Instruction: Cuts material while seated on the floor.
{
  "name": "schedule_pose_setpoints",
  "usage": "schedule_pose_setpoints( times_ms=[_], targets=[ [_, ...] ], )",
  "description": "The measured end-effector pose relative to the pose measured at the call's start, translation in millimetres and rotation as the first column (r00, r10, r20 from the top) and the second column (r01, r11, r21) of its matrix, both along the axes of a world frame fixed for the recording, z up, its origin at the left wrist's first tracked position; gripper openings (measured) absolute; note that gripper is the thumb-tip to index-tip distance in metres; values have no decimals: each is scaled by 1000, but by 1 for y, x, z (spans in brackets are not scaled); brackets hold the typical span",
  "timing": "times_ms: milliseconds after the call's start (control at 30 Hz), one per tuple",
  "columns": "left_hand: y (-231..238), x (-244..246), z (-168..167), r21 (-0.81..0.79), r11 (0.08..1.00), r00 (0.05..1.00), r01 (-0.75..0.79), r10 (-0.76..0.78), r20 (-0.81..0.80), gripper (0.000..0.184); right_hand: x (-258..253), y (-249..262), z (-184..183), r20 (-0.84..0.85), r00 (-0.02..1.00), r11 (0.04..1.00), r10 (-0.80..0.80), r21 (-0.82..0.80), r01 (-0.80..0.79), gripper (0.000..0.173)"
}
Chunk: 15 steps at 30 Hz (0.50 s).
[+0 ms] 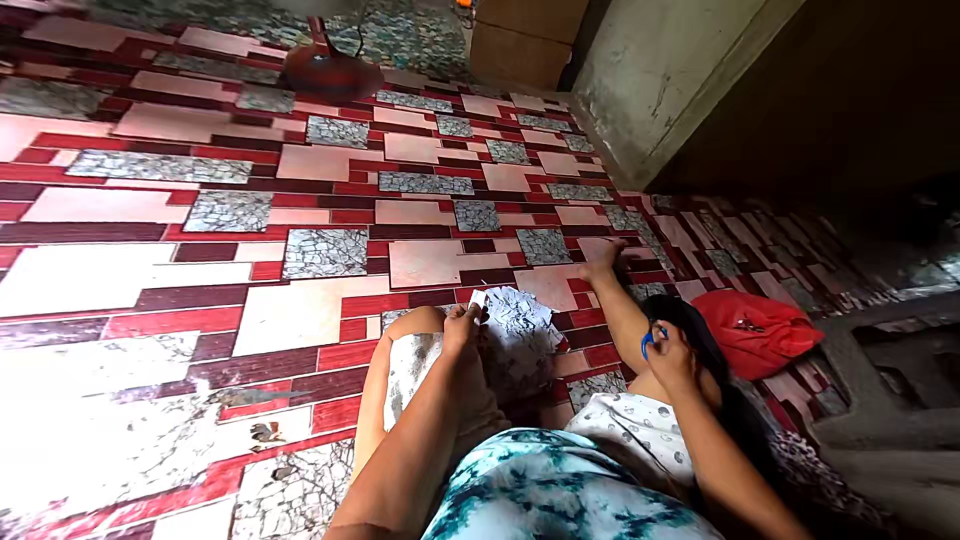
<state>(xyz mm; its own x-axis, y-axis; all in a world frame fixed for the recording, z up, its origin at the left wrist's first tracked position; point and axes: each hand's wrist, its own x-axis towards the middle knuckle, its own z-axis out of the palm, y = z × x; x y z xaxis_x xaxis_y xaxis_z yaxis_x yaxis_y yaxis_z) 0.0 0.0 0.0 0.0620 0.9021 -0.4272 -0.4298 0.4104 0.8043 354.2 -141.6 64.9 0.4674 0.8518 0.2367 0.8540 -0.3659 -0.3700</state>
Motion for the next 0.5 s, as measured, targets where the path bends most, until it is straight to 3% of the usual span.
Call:
schedule_pose_setpoints(
  times_ms=[100, 200, 300, 400, 500],
  targets=[
    [17, 3, -7, 17, 997, 994, -76, 77, -76, 17, -20, 25, -24, -31, 983, 981, 183, 74, -180, 49],
    [42, 16, -11, 88, 996, 933, 29, 4, -360, 19, -44, 57, -44, -222, 933, 957, 283, 6, -289, 50],
    [69, 30, -22, 82, 968, 794, 237, -144, -590, 37, -62, 93, -70, -433, 843, 926, 320, -45, -375, 54],
    [90, 45, -55, 79, 915, 575, 396, -180, -799, 41, -67, 127, -98, -471, 802, 901, 368, -32, -433, 54],
    [98, 54, -66, -5, 885, 379, 466, -205, -903, 42, -71, 153, -108, -447, 803, 885, 394, -53, -463, 55]
  ],
)
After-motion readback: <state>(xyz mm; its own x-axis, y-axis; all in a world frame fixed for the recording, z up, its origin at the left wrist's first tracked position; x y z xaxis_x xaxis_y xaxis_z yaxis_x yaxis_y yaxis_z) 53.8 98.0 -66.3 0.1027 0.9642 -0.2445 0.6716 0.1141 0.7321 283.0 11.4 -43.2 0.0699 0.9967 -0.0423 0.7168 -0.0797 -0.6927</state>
